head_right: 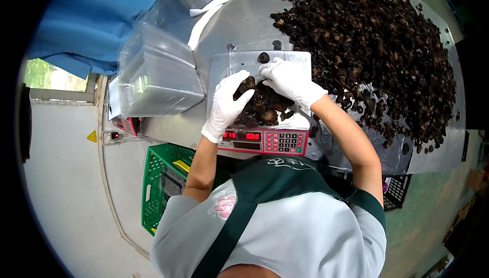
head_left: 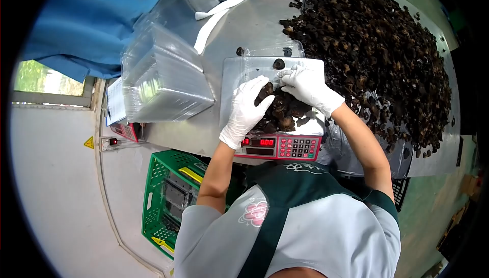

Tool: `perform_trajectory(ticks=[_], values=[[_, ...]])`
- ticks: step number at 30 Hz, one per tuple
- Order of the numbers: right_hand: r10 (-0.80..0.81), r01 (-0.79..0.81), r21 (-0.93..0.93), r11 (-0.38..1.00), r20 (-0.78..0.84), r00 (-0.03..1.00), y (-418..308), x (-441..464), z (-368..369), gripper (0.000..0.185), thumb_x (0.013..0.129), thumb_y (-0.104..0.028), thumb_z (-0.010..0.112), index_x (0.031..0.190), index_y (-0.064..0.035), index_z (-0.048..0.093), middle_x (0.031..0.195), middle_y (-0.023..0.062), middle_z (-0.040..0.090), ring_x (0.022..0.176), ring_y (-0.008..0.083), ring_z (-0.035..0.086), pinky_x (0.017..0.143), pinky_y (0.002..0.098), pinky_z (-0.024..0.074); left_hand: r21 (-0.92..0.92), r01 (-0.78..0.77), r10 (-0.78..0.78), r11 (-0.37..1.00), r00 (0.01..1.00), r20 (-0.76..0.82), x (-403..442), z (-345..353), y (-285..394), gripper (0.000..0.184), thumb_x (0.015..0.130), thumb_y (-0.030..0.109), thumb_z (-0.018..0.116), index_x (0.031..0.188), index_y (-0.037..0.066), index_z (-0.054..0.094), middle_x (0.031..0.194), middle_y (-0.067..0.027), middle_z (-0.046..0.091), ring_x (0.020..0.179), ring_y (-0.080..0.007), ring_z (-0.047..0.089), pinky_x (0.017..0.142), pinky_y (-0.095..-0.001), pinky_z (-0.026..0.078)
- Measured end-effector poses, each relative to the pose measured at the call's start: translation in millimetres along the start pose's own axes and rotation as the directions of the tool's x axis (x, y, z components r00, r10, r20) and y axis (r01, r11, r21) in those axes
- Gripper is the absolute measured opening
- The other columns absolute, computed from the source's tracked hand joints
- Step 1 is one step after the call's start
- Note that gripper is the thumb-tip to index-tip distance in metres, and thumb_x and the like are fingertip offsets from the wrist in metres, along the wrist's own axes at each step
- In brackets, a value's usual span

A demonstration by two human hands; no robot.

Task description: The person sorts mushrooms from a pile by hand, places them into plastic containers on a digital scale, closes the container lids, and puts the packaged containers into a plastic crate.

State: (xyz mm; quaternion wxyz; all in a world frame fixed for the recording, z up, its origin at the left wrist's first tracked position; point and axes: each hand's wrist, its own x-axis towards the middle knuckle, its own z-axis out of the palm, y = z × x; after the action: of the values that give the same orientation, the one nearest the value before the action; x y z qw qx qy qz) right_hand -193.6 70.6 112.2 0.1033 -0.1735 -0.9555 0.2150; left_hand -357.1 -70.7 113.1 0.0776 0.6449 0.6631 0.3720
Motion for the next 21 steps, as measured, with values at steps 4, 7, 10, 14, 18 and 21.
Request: perform_trajectory(ticks=[4,7,10,14,18,21], values=[[0.066,-0.046,0.12,0.992,-0.172,0.983,3.2,-9.7,-0.8,0.017,0.081,-0.019,0.068,0.092,-0.0065,0.069,0.085,0.0086,0.068,0.085,0.0297,0.065,0.075,0.0361,0.0516,-0.073,0.064,-0.067,0.995,0.997,-0.032,-1.0,-2.2,-2.6,0.037,0.081,0.013,0.071,0.116,0.003,0.063,0.119,-0.0134,0.062,0.111,-0.0294,0.058,0.097,-0.0366,0.045],[0.137,-0.068,0.255,0.964,-0.265,0.954,6.8,-23.6,-7.4,0.015,0.084,-0.018,0.067,0.091,-0.0055,0.07,0.075,0.0079,0.069,0.071,0.0236,0.067,0.068,0.0315,0.0515,-0.148,0.11,-0.116,0.983,0.993,-0.027,2.6,-8.5,-4.3,0.034,0.082,0.012,0.07,0.114,0.002,0.064,0.118,-0.014,0.064,0.11,-0.0282,0.06,0.096,-0.0349,0.045],[0.609,-0.364,0.854,0.373,0.071,0.79,-0.5,-46.6,-28.6,0.018,0.093,-0.012,0.059,0.095,0.003,0.069,0.079,0.0032,0.068,0.074,0.0078,0.063,0.07,0.0222,0.051,-0.225,0.17,-0.204,0.959,0.969,-0.138,11.0,-12.4,-12.5,0.031,0.082,0.013,0.07,0.111,0.002,0.066,0.116,-0.0141,0.064,0.111,-0.0271,0.059,0.097,-0.0344,0.045],[0.701,-0.457,0.779,0.429,0.033,0.713,12.4,-119.8,-52.6,0.019,0.092,-0.014,0.06,0.1,0.0018,0.069,0.077,0.0031,0.067,0.065,0.0064,0.059,0.06,0.0203,0.046,-0.403,0.381,-0.456,0.832,0.883,-0.109,23.2,-16.0,-45.3,0.036,0.086,0.016,0.068,0.119,0.001,0.063,0.123,-0.0119,0.06,0.111,-0.0207,0.059,0.097,-0.0322,0.045],[0.82,-0.711,0.605,0.358,0.16,0.549,39.6,-250.6,-65.3,0.017,0.089,-0.017,0.067,0.089,-0.0012,0.07,0.07,0.0018,0.066,0.059,0.0065,0.057,0.052,0.0221,0.0439,-0.593,0.557,-0.624,0.581,0.773,0.114,39.7,-19.9,-57.7,0.042,0.089,0.021,0.066,0.123,-0.003,0.058,0.123,-0.0103,0.06,0.112,-0.0178,0.056,0.098,-0.0313,0.043],[0.595,-0.213,-0.664,0.716,0.422,0.684,116.0,-439.8,-25.3,0.011,0.079,-0.011,0.065,0.083,-0.0015,0.068,0.072,0.0143,0.067,0.06,0.0252,0.065,0.056,0.0343,0.0506,-0.729,0.579,-0.66,0.366,0.714,0.236,45.9,-13.5,-64.7,0.047,0.09,0.024,0.065,0.128,-0.001,0.055,0.125,-0.0097,0.058,0.114,-0.0188,0.055,0.1,-0.032,0.041]])
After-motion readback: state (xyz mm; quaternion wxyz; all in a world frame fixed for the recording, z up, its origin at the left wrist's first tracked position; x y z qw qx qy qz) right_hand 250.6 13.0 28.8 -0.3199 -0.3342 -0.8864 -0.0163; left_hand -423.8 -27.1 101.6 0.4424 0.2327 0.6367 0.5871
